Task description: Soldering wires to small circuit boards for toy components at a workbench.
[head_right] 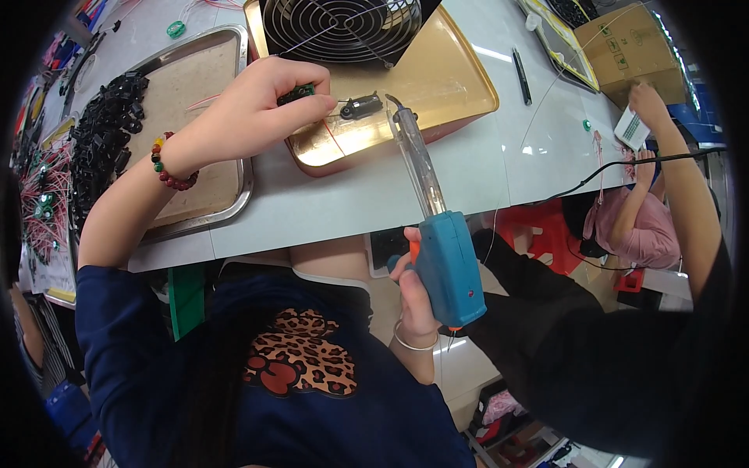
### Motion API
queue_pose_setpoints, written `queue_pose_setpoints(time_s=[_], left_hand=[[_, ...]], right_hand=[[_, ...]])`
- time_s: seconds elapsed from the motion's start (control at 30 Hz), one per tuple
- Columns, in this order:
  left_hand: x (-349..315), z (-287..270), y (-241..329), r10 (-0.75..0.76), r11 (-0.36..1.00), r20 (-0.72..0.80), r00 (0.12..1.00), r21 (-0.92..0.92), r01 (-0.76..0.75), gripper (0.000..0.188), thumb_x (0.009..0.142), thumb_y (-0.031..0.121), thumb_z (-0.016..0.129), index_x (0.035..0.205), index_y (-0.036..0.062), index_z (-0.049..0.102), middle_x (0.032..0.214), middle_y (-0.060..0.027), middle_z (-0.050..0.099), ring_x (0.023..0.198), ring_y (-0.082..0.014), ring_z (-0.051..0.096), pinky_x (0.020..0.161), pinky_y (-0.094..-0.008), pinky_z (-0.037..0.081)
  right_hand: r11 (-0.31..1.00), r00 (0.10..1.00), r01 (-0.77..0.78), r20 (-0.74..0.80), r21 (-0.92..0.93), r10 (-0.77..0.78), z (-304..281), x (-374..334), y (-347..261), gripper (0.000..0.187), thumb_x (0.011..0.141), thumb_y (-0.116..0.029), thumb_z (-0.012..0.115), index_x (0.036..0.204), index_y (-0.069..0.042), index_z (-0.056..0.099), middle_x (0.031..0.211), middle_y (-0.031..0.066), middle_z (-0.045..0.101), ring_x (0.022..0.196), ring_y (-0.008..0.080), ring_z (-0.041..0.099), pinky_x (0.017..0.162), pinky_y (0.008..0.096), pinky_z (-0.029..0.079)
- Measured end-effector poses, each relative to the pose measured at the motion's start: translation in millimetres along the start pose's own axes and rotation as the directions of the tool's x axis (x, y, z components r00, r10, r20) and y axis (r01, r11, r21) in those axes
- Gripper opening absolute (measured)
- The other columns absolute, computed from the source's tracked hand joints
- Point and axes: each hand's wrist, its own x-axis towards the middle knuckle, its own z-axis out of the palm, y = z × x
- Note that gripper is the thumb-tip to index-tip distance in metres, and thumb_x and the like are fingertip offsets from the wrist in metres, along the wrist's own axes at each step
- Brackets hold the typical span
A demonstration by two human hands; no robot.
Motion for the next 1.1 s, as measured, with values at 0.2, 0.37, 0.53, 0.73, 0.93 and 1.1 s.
queue_pose_setpoints(time_s=[0.2, 0.37, 0.53, 0.73, 0.93, 1.1], left_hand=[[-0.9, 0.5, 1.1, -0.004, 1.0, 0.005, 1.0, -0.001, 0.004, 0.027, 0.087, 0.02, 0.053, 0.073, -0.0038, 0.053, 0.056, -0.0036, 0.042, 0.053, -0.0057, 0.037, 0.047, -0.0242, 0.031], [-1.0, -0.4, 0.6, -0.008, 1.0, 0.01, 1.0, 0.021, 0.008, 0.027, 0.087, 0.019, 0.053, 0.073, -0.004, 0.053, 0.056, -0.0035, 0.043, 0.053, -0.0057, 0.037, 0.047, -0.0243, 0.031], [0.6, -1.0, 0.2, -0.034, 0.999, 0.012, 0.999, -0.004, 0.034, 0.027, 0.086, 0.019, 0.054, 0.074, -0.0044, 0.054, 0.055, -0.005, 0.044, 0.053, -0.0062, 0.038, 0.047, -0.0247, 0.032], [7.3, -1.1, 1.5, 0.074, 0.997, -0.02, 0.997, -0.02, -0.075, 0.026, 0.086, 0.018, 0.054, 0.072, -0.0036, 0.053, 0.058, -0.0064, 0.047, 0.055, -0.0082, 0.041, 0.05, -0.0267, 0.035], [0.1, -4.8, 10.8, -0.069, 0.998, -0.018, 0.997, -0.007, 0.068, 0.024, 0.081, 0.018, 0.058, 0.07, -0.0031, 0.054, 0.054, -0.0166, 0.046, 0.047, -0.0257, 0.046, 0.048, -0.0335, 0.037], [0.8, -5.4, 27.1, 0.005, 0.978, -0.057, 0.998, 0.21, 0.007, 0.014, 0.078, 0.014, 0.063, 0.08, 0.0015, 0.057, 0.057, -0.0129, 0.051, 0.054, -0.0253, 0.054, 0.053, -0.0342, 0.041]], right_hand=[[1.0, 1.0, 0.0, 0.003, -0.001, 0.0, -0.7, -1.3, -0.6, 0.048, 0.074, -0.015, 0.055, 0.115, 0.009, 0.05, 0.104, 0.0219, 0.059, 0.054, 0.0152, 0.055, 0.053, 0.0232, 0.042], [1.0, 1.0, -0.004, 0.012, 0.008, 0.004, -2.2, -2.0, 0.3, 0.049, 0.075, -0.015, 0.055, 0.117, 0.009, 0.049, 0.105, 0.022, 0.059, 0.054, 0.0156, 0.055, 0.053, 0.0233, 0.043], [1.0, 1.0, -0.007, 0.01, 0.014, 0.007, -2.7, -0.2, 1.4, 0.051, 0.075, -0.015, 0.055, 0.119, 0.009, 0.047, 0.106, 0.0226, 0.058, 0.056, 0.0157, 0.056, 0.053, 0.023, 0.043], [1.0, 1.0, -0.025, -0.017, -0.001, 0.025, -3.8, -3.3, -9.9, 0.05, 0.077, -0.015, 0.056, 0.12, 0.009, 0.046, 0.109, 0.0225, 0.057, 0.058, 0.0156, 0.055, 0.054, 0.0231, 0.044], [0.976, 0.99, -0.138, 0.053, 0.167, 0.131, -18.3, -14.6, 4.7, 0.052, 0.076, -0.002, 0.065, 0.123, 0.007, 0.045, 0.113, 0.0212, 0.058, 0.072, 0.0127, 0.058, 0.064, 0.0254, 0.048], [0.983, 0.993, -0.119, -0.002, 0.138, 0.12, -26.6, -16.9, 6.8, 0.051, 0.071, -0.001, 0.067, 0.117, 0.011, 0.047, 0.106, 0.0217, 0.061, 0.07, 0.0125, 0.06, 0.062, 0.0246, 0.05]])
